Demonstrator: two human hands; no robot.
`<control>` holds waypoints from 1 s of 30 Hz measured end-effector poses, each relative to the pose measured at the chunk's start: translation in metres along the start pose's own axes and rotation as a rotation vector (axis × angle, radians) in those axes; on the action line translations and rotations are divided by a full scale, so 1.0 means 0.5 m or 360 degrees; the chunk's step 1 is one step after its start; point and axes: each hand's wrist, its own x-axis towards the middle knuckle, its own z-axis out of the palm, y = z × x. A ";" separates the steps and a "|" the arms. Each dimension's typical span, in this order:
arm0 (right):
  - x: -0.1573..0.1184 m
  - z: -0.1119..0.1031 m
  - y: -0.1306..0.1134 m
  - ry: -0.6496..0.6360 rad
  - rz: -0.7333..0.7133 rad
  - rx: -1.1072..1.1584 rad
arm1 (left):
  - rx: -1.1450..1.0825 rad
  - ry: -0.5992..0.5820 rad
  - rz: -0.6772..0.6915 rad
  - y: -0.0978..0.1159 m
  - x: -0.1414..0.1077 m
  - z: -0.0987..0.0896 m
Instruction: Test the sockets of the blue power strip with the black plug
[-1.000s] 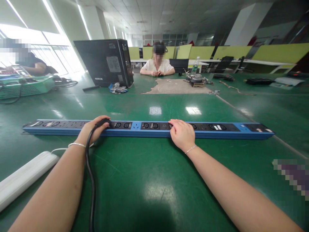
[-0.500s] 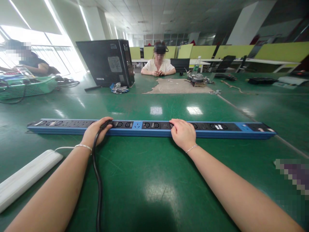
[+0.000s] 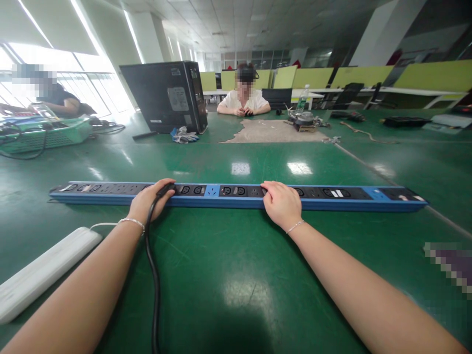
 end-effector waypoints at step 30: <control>0.000 0.001 0.000 0.0026 0.0011 0.0010 | -0.0165 0.0204 0.0102 -0.006 -0.004 0.023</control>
